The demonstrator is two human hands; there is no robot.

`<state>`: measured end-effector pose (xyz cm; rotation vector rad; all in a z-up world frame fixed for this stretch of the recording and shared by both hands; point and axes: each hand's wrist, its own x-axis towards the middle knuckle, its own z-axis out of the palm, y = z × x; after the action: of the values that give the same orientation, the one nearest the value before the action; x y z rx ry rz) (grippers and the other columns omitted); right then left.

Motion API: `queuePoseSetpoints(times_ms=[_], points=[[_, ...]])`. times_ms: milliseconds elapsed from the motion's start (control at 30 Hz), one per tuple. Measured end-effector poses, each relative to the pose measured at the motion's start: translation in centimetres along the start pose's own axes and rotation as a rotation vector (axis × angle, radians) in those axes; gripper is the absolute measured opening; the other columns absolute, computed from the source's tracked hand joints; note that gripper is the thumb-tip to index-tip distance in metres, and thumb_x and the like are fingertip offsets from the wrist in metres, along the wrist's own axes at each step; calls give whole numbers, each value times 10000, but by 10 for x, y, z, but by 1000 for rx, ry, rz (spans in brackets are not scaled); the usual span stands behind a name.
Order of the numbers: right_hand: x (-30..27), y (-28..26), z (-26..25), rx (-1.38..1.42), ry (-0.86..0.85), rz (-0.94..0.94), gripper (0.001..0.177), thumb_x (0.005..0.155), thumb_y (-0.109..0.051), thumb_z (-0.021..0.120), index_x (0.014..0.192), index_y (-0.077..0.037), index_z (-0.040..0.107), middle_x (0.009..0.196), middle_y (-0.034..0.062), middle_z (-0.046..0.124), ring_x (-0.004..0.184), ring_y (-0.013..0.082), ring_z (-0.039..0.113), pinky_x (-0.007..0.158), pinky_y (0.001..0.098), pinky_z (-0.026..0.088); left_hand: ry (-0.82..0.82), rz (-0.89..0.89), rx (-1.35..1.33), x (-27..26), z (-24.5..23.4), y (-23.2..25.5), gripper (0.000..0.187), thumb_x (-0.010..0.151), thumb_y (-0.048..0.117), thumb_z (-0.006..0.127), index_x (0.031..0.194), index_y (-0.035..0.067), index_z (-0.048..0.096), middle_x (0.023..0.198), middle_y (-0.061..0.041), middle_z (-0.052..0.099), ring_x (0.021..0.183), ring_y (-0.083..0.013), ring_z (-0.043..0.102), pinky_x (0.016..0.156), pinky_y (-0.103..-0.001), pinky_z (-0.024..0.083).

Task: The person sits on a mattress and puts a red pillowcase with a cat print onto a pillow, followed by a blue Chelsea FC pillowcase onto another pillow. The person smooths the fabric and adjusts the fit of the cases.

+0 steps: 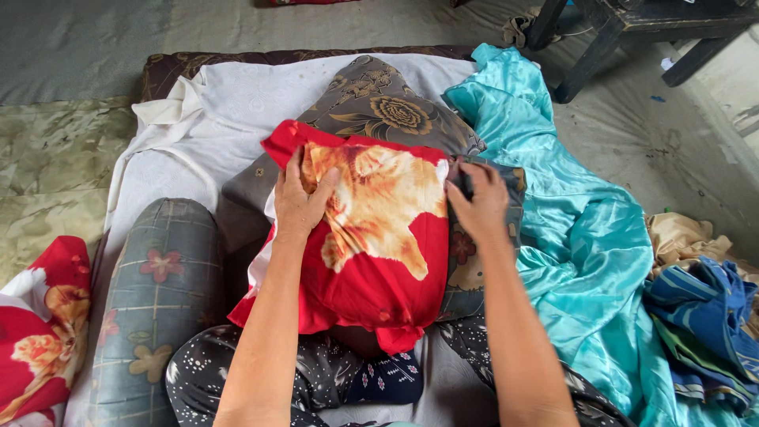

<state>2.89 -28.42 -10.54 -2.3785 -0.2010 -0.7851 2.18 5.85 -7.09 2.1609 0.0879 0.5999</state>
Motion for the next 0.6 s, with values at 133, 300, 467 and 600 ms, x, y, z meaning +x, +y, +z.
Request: queuePoseSetpoints(times_ms=[133,300,467,600], points=[[1,-30,16,-87,65,20,325,851,-270,800,1126,-120,716,1208,112,657,1138,356,576,1015,534,336,24,-150,-115,1,-11,-4,353,941,352,740,972,12,653,919,-136,701,694,-234,709,670,-367,539],[-1,-35,18,-71,75,31,111,951,-217,757,970,-115,718,1012,34,696,1074,296,598,1036,495,354,110,52,-65,-12,-17,-24,363,1031,254,725,848,-26,586,684,-119,537,610,-187,455,588,-323,435],[6,-4,2,208,211,195,195,991,-202,746,893,-60,654,880,75,675,861,276,597,808,391,471,252,-162,-262,-4,-66,-83,419,1086,279,639,770,7,596,688,-63,544,655,-79,421,579,-328,394],[27,25,-2,156,392,155,187,1013,-146,767,905,-48,650,867,100,673,831,291,592,782,405,483,330,-145,97,12,-104,-103,455,1097,311,674,794,-21,602,613,-94,470,598,-141,381,567,-352,389]])
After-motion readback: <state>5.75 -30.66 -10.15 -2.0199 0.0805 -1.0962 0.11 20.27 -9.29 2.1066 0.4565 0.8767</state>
